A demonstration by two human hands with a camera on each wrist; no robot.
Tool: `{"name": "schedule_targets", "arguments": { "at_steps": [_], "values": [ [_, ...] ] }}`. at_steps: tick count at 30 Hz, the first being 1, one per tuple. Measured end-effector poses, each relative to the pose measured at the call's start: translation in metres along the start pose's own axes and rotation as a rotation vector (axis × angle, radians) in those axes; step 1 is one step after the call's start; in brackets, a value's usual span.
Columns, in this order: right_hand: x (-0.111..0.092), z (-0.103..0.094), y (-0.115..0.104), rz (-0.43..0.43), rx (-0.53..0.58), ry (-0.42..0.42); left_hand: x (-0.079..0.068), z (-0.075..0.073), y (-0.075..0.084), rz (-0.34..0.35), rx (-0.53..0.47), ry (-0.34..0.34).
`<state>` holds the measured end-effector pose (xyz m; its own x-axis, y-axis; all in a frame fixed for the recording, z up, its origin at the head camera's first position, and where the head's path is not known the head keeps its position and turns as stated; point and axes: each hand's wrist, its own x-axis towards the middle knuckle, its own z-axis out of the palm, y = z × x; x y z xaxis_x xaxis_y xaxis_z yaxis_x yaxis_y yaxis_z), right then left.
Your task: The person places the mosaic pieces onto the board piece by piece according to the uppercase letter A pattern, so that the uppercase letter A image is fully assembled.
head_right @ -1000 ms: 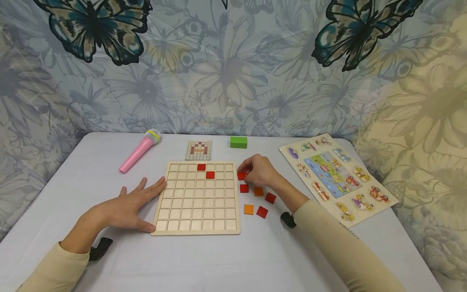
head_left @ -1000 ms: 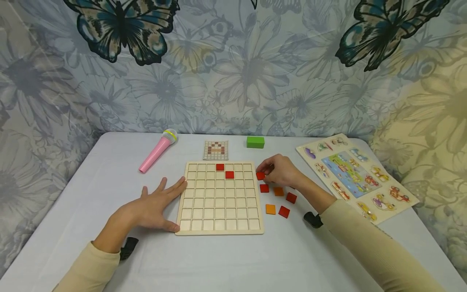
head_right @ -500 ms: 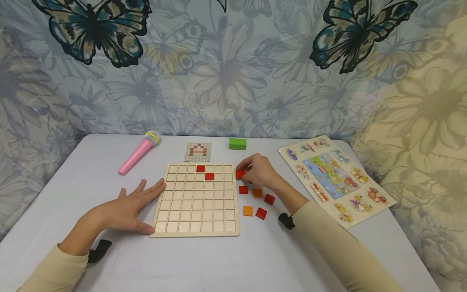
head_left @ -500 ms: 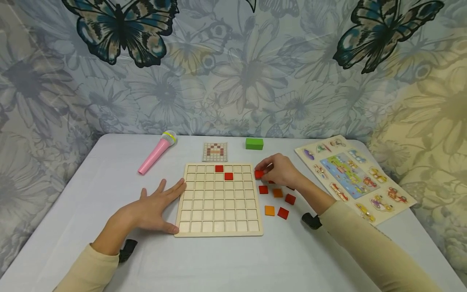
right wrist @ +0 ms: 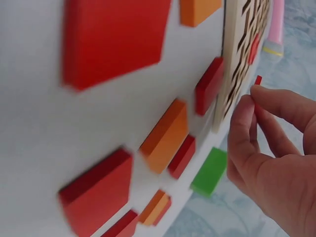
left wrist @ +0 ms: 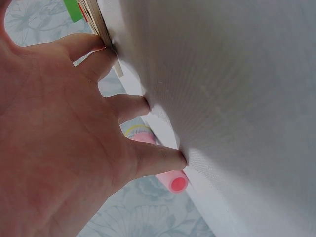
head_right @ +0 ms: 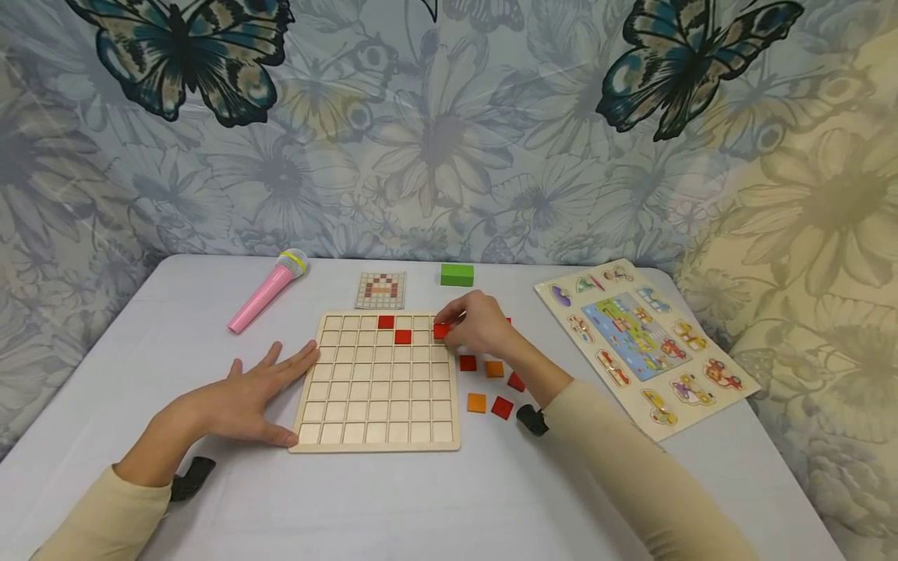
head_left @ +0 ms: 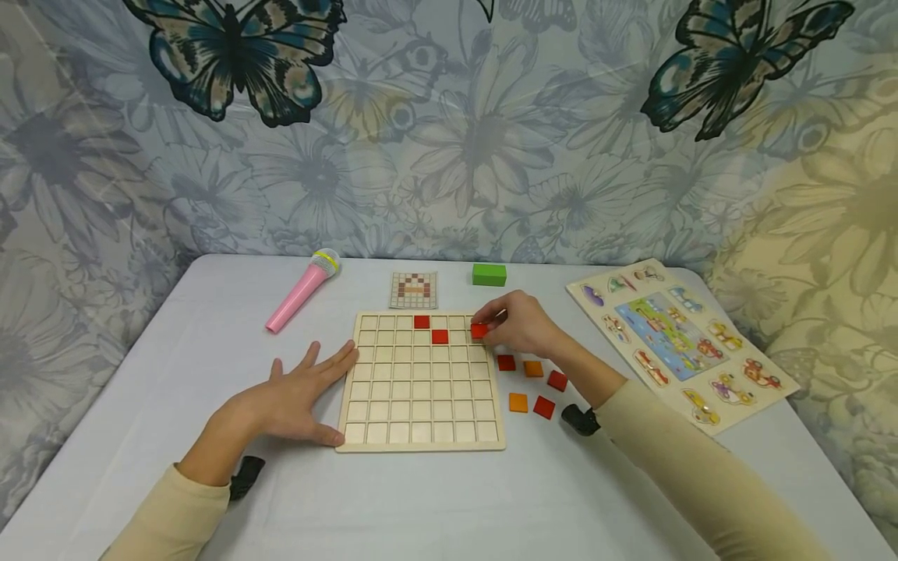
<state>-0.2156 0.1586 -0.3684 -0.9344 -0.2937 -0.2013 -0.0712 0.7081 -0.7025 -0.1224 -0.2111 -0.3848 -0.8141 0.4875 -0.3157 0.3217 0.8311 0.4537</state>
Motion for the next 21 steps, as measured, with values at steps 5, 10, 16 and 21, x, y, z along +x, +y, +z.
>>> {"name": "schedule_targets", "arguments": {
  "at_steps": [5, 10, 16, 21],
  "values": [
    [0.003, 0.007, -0.011, -0.013, 0.015, -0.008, 0.001, 0.001, -0.002, -0.006, -0.012, -0.004],
    [0.008, 0.015, -0.020, -0.031, 0.023, -0.017, 0.002, 0.000, -0.001, -0.007, -0.018, -0.009],
    [0.016, 0.025, -0.031, -0.066, 0.021, -0.042, 0.001, -0.001, 0.000, -0.007, -0.021, -0.005],
    [0.024, 0.035, -0.041, -0.083, 0.028, -0.063, 0.000, -0.001, 0.000, -0.007, -0.018, -0.002]
  ]
}}
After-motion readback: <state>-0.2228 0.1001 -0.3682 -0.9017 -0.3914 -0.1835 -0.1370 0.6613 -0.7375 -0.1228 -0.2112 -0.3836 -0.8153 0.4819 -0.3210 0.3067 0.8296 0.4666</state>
